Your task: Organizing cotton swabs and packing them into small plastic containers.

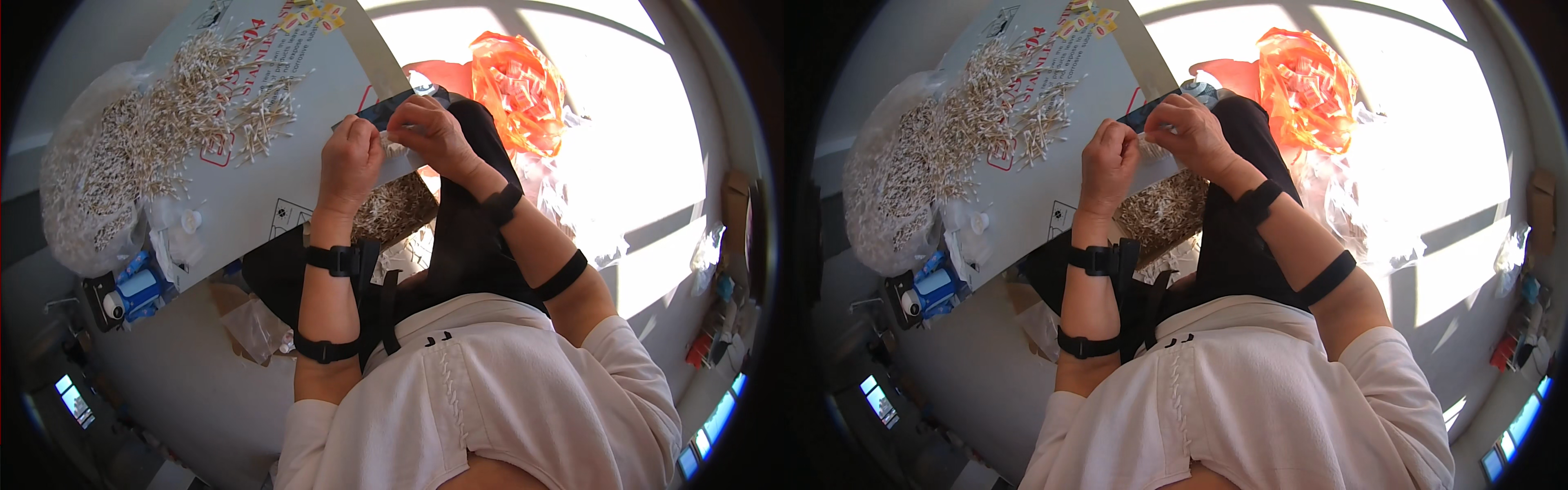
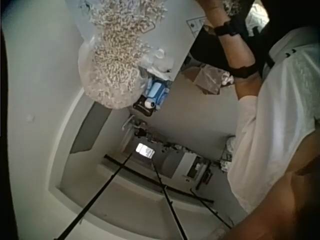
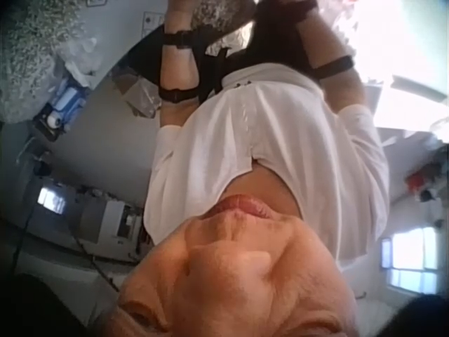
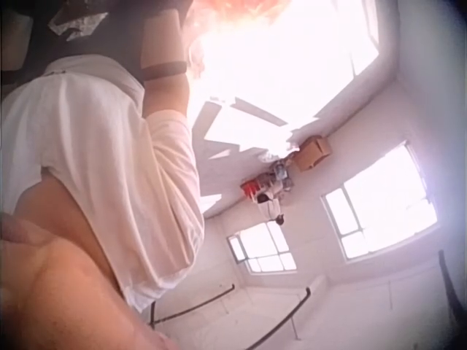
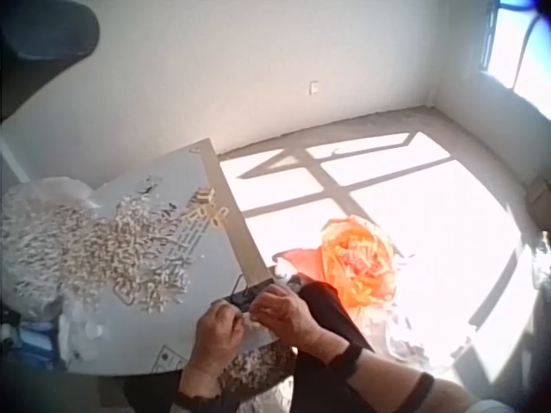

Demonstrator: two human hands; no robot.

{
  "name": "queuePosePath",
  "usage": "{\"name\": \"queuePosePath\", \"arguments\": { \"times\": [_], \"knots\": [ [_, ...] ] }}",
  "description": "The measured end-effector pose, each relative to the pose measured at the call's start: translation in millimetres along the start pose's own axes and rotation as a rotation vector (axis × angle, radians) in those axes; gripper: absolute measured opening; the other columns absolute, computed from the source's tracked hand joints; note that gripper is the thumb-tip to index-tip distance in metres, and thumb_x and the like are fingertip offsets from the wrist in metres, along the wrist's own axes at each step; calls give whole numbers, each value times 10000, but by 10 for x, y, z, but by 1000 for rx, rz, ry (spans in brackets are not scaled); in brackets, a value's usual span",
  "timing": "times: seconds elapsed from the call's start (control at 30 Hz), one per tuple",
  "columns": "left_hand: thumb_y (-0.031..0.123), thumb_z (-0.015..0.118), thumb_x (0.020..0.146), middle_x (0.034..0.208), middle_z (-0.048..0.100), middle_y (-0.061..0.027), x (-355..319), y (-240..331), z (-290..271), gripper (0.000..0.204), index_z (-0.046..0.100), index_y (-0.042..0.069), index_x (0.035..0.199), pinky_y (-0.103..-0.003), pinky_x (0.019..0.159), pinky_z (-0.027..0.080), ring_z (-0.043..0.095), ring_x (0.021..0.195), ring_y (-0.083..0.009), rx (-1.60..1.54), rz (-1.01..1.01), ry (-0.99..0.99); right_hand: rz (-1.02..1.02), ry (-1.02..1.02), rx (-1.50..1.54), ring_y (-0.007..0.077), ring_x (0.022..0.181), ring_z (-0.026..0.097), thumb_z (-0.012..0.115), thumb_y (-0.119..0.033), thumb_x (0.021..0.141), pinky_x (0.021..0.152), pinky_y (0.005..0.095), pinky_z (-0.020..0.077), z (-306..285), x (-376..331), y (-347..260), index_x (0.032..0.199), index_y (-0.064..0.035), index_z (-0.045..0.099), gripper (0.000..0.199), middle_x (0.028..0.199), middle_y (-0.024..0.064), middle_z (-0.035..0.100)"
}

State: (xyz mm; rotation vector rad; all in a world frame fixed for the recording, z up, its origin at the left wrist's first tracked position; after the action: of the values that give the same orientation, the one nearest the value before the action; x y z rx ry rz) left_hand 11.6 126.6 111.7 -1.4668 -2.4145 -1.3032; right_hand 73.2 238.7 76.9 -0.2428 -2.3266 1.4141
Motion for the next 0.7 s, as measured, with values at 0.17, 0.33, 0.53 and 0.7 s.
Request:
{"name": "queuePosePath", "arguments": {
  "times": [0.17,0.33,0.53,0.7],
  "knots": [
    [-59,604,796,784,533,-132,-33,-11,16,134,510,21,847,-376,592,474,571,662,-317,28,-4,-1,-158,-12,-134,256,873,577,701,-146,814,772,365,471,39,35,-208,859,-80,621,113,863,61,581],
    [-55,672,781,818,580,-118,-26,148,-60,143,588,12,875,-376,629,506,614,714,-310,84,118,-2,-223,-20,-245,283,882,577,675,-114,820,764,386,480,48,50,-260,862,-65,576,118,862,69,582],
    [-48,677,794,806,588,-102,-56,68,-153,115,604,5,864,-339,614,506,610,690,-261,63,74,65,-41,-94,-42,288,949,610,691,-124,790,826,387,500,54,35,-144,947,-79,648,169,946,80,633],
    [12,648,846,775,570,-109,-89,-233,-116,87,565,11,821,-345,612,475,580,677,-274,-168,-172,95,-70,-29,-9,213,838,643,689,-93,830,752,321,514,-16,-20,-99,972,-37,663,155,906,80,631]
  ]
}}
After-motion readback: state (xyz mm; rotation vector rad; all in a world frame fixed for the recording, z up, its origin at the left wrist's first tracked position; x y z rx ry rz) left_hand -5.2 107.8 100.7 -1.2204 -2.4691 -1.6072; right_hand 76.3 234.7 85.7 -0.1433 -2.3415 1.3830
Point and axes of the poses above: each hand's wrist, its own x-axis towards the middle knuckle, its own z-axis out of the palm, y = z × x, the point moved 10 cm from there along x, towards the middle knuckle
